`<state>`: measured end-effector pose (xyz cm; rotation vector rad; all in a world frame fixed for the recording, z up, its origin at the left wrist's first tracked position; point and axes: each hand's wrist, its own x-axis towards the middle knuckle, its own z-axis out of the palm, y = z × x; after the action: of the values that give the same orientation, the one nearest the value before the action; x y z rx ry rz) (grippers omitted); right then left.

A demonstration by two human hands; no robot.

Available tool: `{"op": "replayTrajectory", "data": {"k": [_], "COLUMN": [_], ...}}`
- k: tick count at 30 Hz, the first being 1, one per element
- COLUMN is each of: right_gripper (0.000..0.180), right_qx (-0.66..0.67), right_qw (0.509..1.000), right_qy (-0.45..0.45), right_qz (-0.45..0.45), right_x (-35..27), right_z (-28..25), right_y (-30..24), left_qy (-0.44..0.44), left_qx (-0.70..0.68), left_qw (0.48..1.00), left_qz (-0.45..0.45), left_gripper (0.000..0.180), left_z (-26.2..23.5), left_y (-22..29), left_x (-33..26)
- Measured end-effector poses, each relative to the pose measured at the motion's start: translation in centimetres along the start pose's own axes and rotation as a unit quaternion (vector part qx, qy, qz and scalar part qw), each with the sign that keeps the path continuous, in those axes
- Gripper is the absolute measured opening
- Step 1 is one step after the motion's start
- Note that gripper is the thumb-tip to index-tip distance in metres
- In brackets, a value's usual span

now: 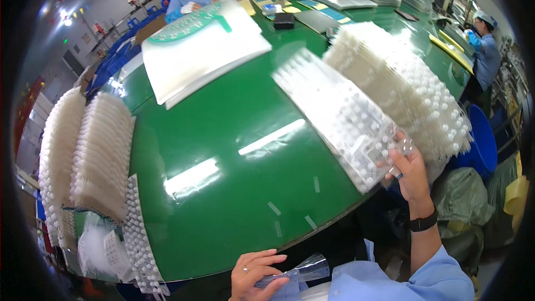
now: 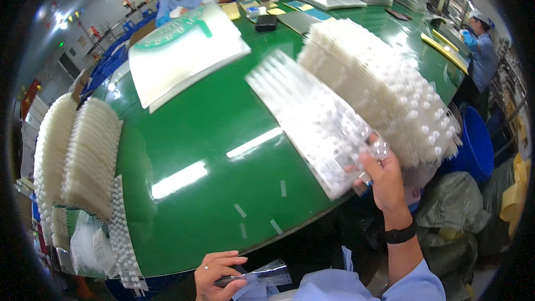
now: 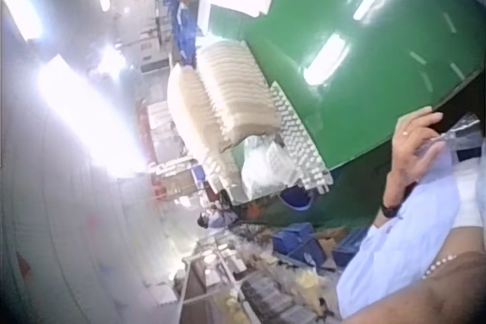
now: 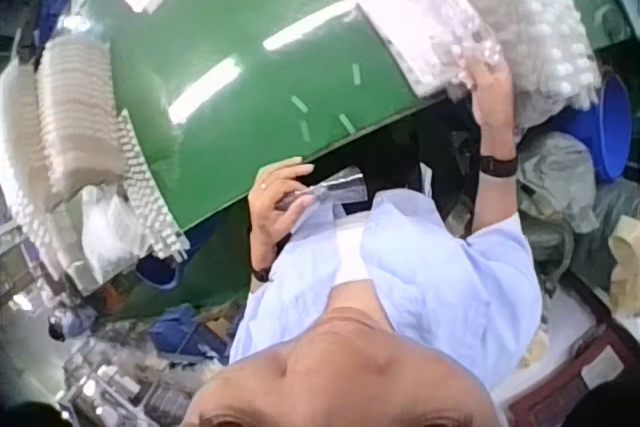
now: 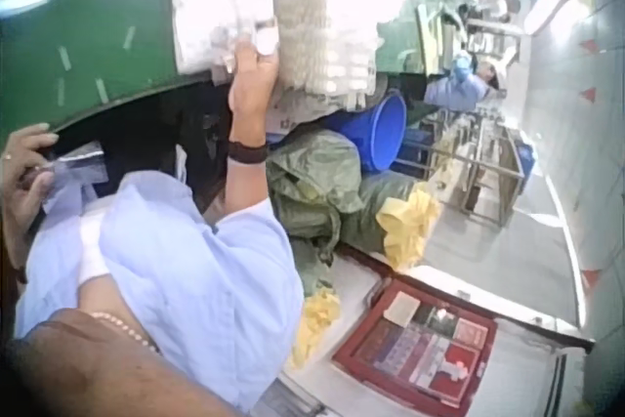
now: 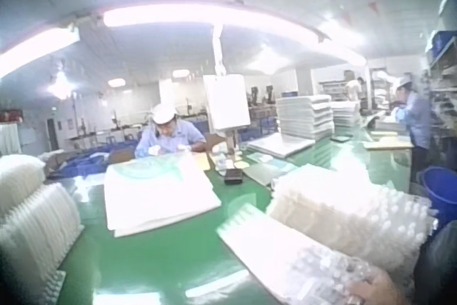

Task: Checking and arranging electronic membrane switches on a production table.

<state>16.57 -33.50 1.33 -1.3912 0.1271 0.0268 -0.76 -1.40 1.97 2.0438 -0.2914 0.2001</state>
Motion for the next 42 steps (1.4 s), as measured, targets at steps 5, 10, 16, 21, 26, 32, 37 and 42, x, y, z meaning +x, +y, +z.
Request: {"op": "replayTrajectory", "data": {"k": [5,10,16,21,26,32,37,42], "right_gripper": [0.055,0.056,0.054,0.05,0.042,0.025,0.041,0.047], "right_qx": [-0.128,-0.12,-0.163,-0.166,0.241,0.12,0.069,0.065], "right_qw": [0.989,0.989,0.98,0.957,0.939,0.975,0.993,0.997], "right_qy": [0.06,-0.006,0.045,0.23,0.099,0.1,0.05,0.005], "right_qz": [-0.052,-0.089,-0.103,-0.063,0.227,0.158,0.087,0.039], "right_x": [-0.7,-0.9,-4.5,-6.5,-6.5,-5.8,-7.5,-9.2], "right_z": [-0.9,-2.0,-3.8,-6.6,-4.8,-3.4,-3.3,-0.8], "right_y": [2.6,3.8,5.0,6.9,5.6,7.2,4.6,3.1], "left_qy": [0.001,0.016,0.048,0.225,0.449,0.336,0.305,0.013], "left_qx": [0.001,-0.004,-0.054,0.008,0.279,0.517,0.41,0.286], "left_qw": [1.0,1.0,0.991,0.962,0.841,0.728,0.84,0.956], "left_qz": [-0.006,-0.005,-0.109,-0.152,-0.112,-0.302,-0.183,-0.067], "left_gripper": [0.016,0.015,0.013,0.016,0.017,0.032,0.046,0.063], "left_z": [0.3,-0.6,-2.2,-8.5,-15.7,-18.2,-14.1,-8.9], "left_y": [-0.2,0.0,-0.6,-1.3,-4.4,-7.7,-3.2,1.4], "left_x": [1.1,1.1,1.4,-1.9,-5.6,-11.6,-5.4,2.5]}}
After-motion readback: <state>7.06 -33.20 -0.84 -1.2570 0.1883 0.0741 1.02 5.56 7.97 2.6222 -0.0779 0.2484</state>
